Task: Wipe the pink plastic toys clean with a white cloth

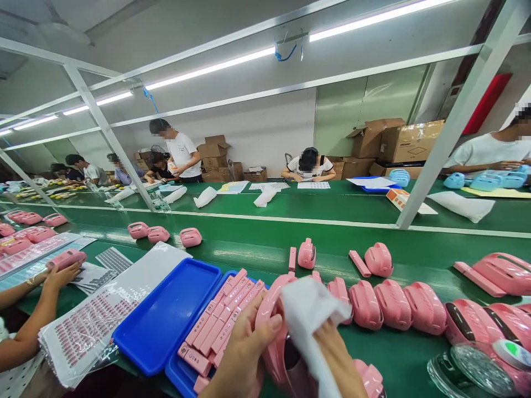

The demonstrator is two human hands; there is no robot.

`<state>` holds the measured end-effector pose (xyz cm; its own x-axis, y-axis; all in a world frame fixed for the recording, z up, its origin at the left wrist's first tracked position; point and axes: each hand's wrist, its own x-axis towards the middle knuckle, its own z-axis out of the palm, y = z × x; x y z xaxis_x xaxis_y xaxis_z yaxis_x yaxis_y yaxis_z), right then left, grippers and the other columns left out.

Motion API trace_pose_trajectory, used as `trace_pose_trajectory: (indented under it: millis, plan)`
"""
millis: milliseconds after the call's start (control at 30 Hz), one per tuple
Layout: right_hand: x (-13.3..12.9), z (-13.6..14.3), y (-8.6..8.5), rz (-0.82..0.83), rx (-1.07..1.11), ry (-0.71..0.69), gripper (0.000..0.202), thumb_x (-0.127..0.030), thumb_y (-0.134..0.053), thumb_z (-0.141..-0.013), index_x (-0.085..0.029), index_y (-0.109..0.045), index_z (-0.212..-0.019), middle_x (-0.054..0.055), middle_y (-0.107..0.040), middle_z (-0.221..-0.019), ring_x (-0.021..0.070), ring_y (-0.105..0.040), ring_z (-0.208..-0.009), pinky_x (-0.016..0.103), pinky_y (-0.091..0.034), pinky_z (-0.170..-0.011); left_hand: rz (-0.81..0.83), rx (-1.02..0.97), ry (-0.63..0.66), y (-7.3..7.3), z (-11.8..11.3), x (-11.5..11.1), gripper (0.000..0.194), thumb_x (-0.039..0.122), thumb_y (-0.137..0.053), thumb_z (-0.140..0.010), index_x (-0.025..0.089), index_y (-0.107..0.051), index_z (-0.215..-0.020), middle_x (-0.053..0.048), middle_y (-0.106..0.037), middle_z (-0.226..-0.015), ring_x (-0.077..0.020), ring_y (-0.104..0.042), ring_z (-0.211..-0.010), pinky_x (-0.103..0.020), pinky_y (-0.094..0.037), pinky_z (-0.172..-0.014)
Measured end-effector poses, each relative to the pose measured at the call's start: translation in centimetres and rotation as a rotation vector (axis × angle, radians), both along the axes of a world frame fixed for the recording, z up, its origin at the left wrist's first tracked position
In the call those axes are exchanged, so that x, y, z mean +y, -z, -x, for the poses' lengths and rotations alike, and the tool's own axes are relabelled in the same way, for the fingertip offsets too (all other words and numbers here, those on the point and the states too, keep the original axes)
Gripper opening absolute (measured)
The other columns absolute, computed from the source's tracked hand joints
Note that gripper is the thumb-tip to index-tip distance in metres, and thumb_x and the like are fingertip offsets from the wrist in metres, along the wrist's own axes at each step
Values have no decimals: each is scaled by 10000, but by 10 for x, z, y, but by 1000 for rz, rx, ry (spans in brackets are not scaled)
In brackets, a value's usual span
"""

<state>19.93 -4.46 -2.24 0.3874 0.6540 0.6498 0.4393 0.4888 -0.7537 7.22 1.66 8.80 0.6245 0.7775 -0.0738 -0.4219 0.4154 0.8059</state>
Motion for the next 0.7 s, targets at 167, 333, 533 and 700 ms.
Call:
trace_pose_trajectory:
  millis: [167, 333, 533, 700]
  plan:
    - [-3, -7, -22, 358, 607, 142, 451, -528, -472, -894, -201, -577, -1187, 39, -614, -1147, 230, -548, -1098, 287, -502, -884, -310, 63, 56, 6, 6, 4, 202, 368, -703, -643, 196, -640, -727, -26, -579, -799, -195, -546, -816, -292, -410, -764]
    - [-2, -10, -70, 252, 298, 13, 322, -484, -482, -890, -208, -617, -797, 18, -644, -774, 164, -590, -706, 225, -498, -653, -773, 288, 121, 16, 5, 9, 178, 364, -620, -752, 199, -668, -800, -50, -571, -796, -205, -525, -809, -309, -404, -773]
    - [7, -4, -89, 273, -255, -217, 247, -261, -409, -871, -190, -394, -634, -25, -425, -588, 121, -327, -525, 268, -242, -510, -963, 473, 175, 18, 4, 5, 307, 271, -628, -778, 243, -646, -1084, -76, -633, -1034, -233, -550, -958, -303, -412, -857]
    - [22, -20, -73, 414, 501, -364, 384, -514, -554, -822, -194, -566, -611, -11, -487, -540, 129, -438, -499, 249, -344, -495, -850, 418, 155, 23, 9, 6, 149, 327, -638, -754, 182, -663, -782, -71, -591, -838, -219, -544, -879, -313, -423, -829]
